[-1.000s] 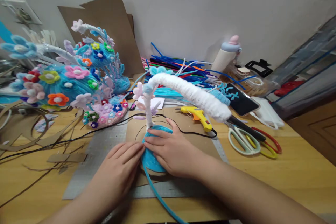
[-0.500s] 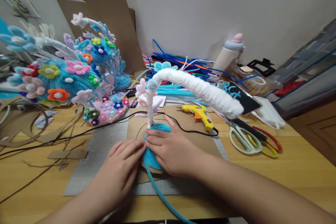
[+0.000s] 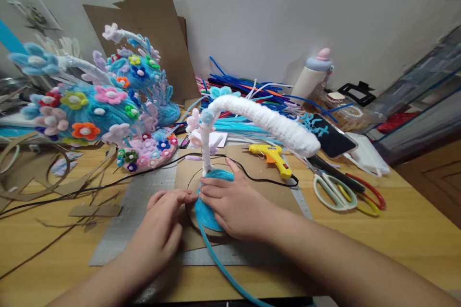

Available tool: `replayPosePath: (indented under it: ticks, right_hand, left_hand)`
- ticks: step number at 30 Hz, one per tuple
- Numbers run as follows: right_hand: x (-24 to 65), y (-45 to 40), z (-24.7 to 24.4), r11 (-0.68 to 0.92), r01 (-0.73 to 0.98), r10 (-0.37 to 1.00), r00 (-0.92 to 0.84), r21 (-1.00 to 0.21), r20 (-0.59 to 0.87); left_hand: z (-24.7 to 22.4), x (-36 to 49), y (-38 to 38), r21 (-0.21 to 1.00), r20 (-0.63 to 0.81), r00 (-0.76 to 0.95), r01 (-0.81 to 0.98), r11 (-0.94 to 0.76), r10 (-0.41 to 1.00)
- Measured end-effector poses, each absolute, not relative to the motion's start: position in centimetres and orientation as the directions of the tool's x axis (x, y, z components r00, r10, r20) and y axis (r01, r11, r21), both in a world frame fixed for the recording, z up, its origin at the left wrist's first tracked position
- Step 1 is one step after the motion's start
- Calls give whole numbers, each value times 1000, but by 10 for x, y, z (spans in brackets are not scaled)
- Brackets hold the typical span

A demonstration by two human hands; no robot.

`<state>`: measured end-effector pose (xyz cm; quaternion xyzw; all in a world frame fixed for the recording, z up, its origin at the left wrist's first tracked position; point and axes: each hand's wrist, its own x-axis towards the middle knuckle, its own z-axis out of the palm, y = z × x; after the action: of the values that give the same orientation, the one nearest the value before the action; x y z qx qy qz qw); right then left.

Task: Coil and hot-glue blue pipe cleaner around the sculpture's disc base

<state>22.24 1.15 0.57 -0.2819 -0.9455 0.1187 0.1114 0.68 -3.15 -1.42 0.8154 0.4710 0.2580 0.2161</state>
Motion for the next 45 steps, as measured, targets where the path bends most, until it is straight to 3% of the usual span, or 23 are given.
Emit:
replayPosePath:
  ticks: [4, 7, 9, 11, 14, 17, 20, 24, 30, 34, 39, 45]
  right_hand:
    - [223, 11, 4, 808, 508, 564, -813, -298, 143]
    - [225, 11, 7, 796, 526, 576, -811, -299, 105]
    - [226, 10, 11, 766, 547, 604, -792, -337, 88]
    - [226, 6, 15, 713, 569, 659, -743, -411, 116]
    - [223, -4, 23, 592, 557, 772, -599, -583, 212]
    - [219, -15, 29, 419, 443, 875, -429, -792, 223]
    - [214, -23, 34, 295, 358, 926, -337, -886, 172]
    - [212, -27, 35, 296, 359, 938, -286, -885, 197]
    - [215, -30, 36, 472, 410, 881, -246, -781, 404]
    - [215, -31, 35, 512, 423, 857, -317, -748, 407]
    - [216, -29, 33, 503, 514, 855, -412, -695, 315]
    - [220, -25, 34, 221, 599, 892, -443, -770, -89]
  left_hand:
    - [-12, 6, -32, 582, 215, 470, 642, -499, 856]
    - [-12, 3, -32, 750, 191, 335, 557, -357, 923]
    - [-9, 2, -33, 933, 98, 165, 328, -148, 981]
    - [-1, 1, -35, 995, -82, 102, -53, 88, 991]
    - [15, 2, -40, 773, -255, 297, -510, 379, 920]
    - [25, 3, -45, 523, -215, 487, -674, 521, 846]
    - [28, 6, -49, 412, -148, 563, -712, 568, 813]
    - [28, 8, -51, 396, -101, 584, -720, 571, 806]
    - [29, 8, -55, 446, -68, 585, -706, 549, 808]
    - [30, 11, -59, 589, -36, 565, -654, 475, 824]
    - [28, 13, -60, 721, -29, 567, -558, 410, 823]
    - [19, 13, -56, 673, -74, 633, -539, 507, 771]
